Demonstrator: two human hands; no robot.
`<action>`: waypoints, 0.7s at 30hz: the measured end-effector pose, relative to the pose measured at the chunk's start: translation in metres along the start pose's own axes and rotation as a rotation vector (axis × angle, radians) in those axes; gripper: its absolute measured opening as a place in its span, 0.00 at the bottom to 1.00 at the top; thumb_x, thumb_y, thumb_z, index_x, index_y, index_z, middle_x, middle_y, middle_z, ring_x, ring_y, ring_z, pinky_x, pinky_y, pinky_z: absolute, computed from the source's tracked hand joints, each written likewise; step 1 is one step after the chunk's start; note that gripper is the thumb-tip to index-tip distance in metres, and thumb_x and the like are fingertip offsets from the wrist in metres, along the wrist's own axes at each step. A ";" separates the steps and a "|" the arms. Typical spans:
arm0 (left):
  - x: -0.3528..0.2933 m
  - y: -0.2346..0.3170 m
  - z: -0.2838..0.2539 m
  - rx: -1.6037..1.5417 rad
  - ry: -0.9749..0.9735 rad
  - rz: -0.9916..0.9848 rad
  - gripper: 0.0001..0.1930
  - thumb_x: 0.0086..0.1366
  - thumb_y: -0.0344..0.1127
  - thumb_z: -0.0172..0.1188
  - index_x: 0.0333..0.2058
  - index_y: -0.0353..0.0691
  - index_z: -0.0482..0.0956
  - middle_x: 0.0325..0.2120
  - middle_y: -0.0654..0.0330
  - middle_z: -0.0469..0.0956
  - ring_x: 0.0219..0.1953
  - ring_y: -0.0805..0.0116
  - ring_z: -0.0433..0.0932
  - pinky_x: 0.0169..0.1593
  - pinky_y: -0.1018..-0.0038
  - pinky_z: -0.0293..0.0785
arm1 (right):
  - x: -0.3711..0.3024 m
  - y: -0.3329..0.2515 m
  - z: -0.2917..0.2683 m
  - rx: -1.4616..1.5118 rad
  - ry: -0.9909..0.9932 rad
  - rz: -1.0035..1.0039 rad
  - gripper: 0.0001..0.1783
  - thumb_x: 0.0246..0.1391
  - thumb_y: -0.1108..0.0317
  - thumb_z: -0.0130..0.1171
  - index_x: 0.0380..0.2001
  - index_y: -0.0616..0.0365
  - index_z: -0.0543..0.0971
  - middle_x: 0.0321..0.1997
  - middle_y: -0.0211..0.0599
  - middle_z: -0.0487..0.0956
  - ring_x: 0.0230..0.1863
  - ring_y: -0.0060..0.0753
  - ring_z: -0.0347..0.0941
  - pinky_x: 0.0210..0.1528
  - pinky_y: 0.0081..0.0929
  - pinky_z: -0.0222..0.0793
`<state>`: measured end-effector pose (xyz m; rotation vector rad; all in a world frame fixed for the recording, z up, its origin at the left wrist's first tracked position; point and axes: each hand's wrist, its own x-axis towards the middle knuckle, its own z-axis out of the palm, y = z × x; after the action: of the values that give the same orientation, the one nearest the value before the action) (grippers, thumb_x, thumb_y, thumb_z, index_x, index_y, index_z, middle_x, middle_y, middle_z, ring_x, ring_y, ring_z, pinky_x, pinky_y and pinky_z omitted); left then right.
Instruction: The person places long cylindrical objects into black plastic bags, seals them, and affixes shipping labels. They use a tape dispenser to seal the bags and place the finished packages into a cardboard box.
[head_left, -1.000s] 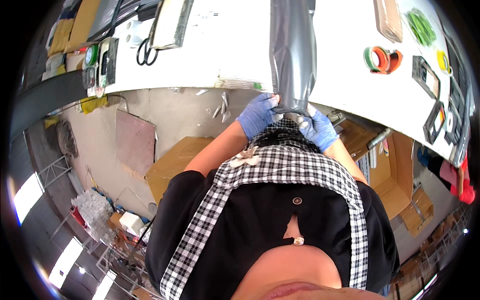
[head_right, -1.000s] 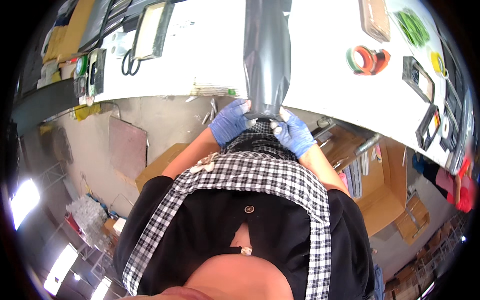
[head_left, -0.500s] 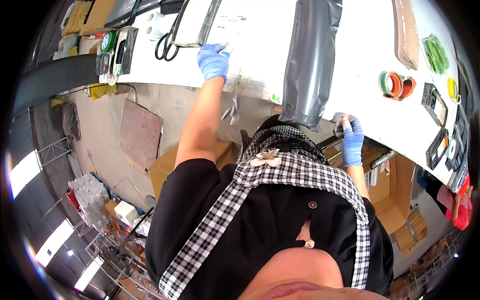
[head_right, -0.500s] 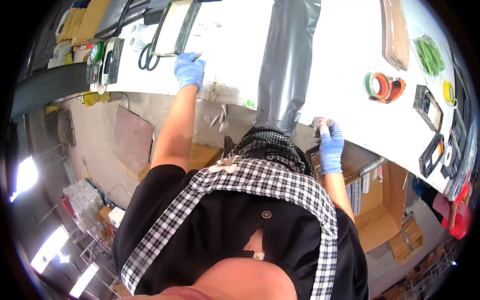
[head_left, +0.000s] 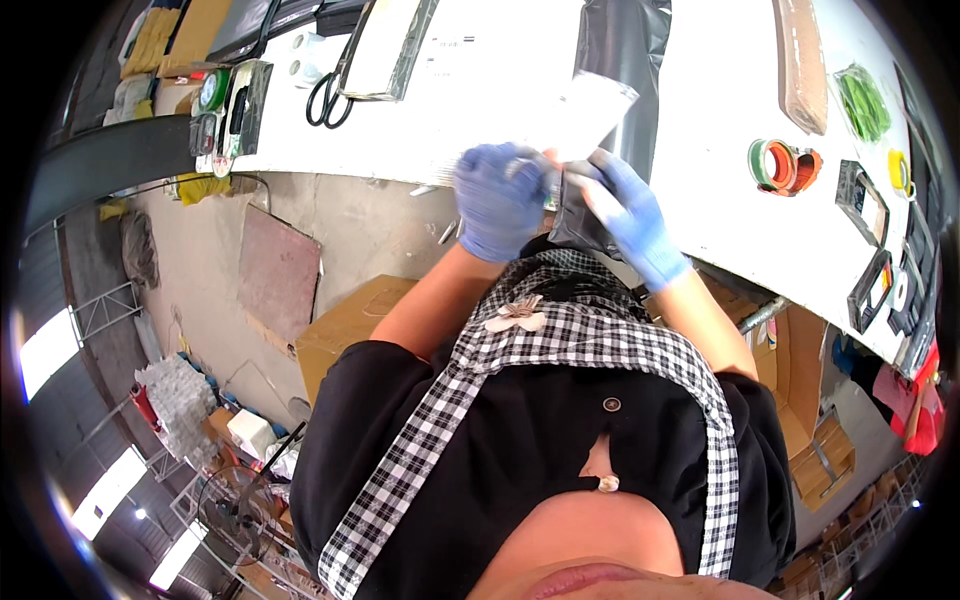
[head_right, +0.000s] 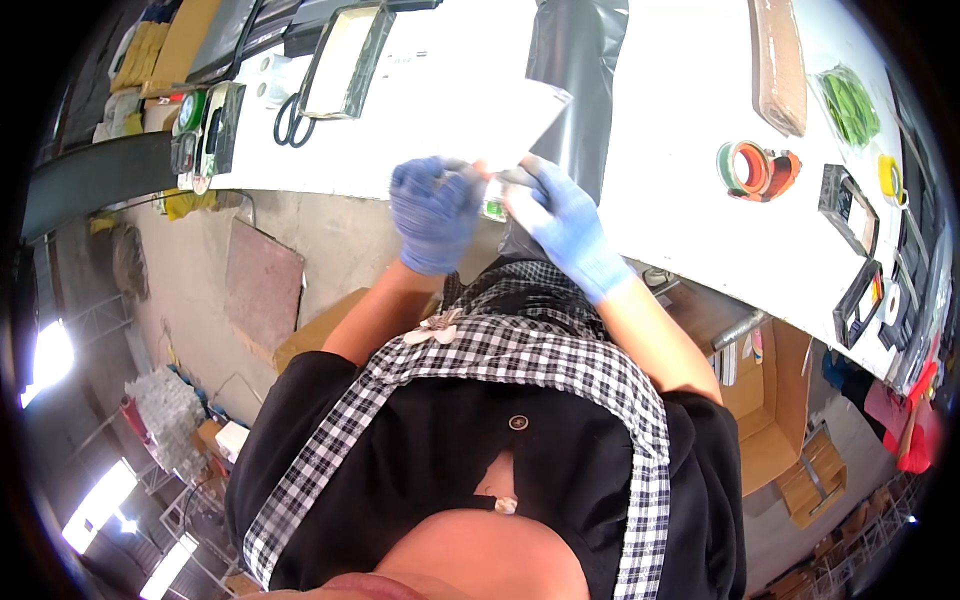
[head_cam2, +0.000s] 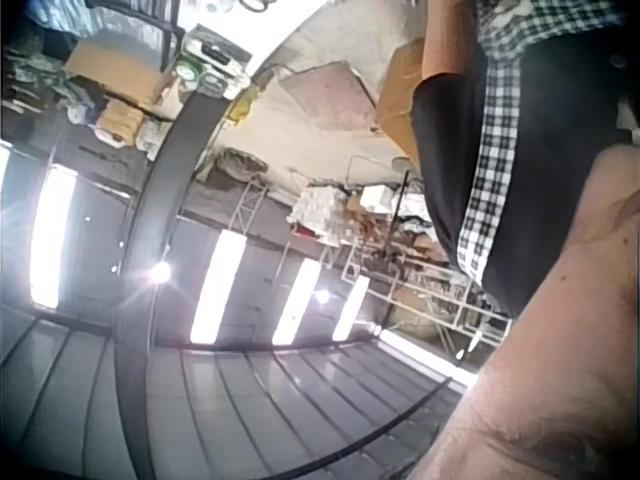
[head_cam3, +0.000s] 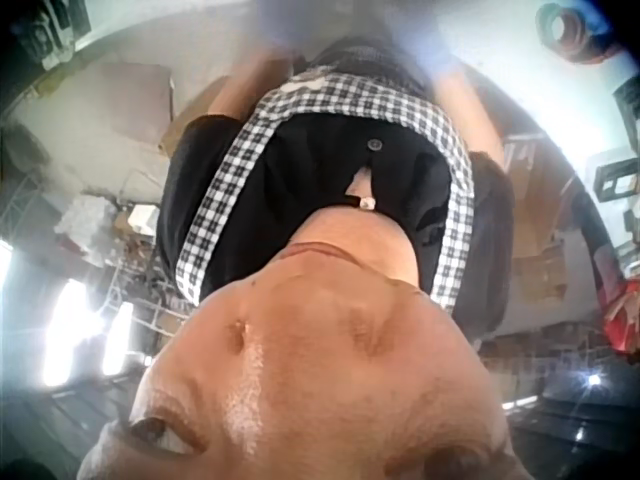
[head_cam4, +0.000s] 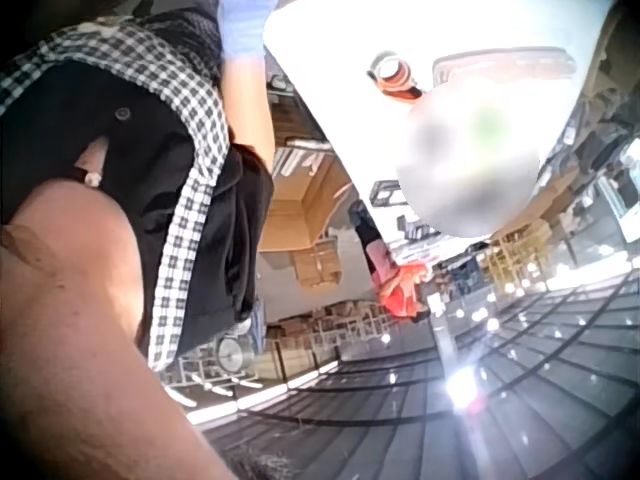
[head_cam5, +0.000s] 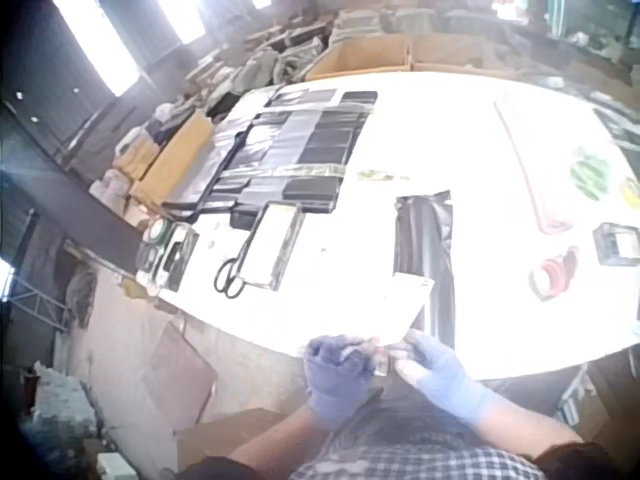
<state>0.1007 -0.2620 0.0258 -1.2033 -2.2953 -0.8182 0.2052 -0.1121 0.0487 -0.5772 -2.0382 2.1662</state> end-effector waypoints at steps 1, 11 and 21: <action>-0.008 0.006 0.006 -0.023 -0.040 0.019 0.10 0.53 0.28 0.65 0.35 0.48 0.81 0.36 0.64 0.75 0.40 0.64 0.72 0.47 0.67 0.67 | 0.011 0.000 0.011 0.262 0.022 0.168 0.20 0.60 0.66 0.60 0.51 0.69 0.74 0.43 0.35 0.79 0.42 0.18 0.72 0.45 0.17 0.70; -0.007 0.029 -0.011 -1.316 -0.353 -1.206 0.07 0.63 0.35 0.64 0.35 0.40 0.80 0.24 0.67 0.77 0.25 0.81 0.72 0.30 0.86 0.67 | 0.005 0.025 -0.011 0.167 0.211 0.129 0.13 0.54 0.65 0.67 0.38 0.64 0.82 0.28 0.32 0.81 0.24 0.14 0.71 0.25 0.14 0.68; -0.017 0.037 -0.001 -1.509 -0.449 -1.235 0.05 0.62 0.34 0.64 0.35 0.42 0.80 0.26 0.64 0.78 0.26 0.80 0.72 0.26 0.86 0.65 | -0.010 0.018 -0.022 0.037 0.423 0.087 0.12 0.51 0.64 0.70 0.33 0.63 0.84 0.25 0.32 0.82 0.24 0.16 0.73 0.26 0.16 0.69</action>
<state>0.1407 -0.2557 0.0274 0.0282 -2.4442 -3.3174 0.2257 -0.0967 0.0321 -1.0337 -1.7722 1.9109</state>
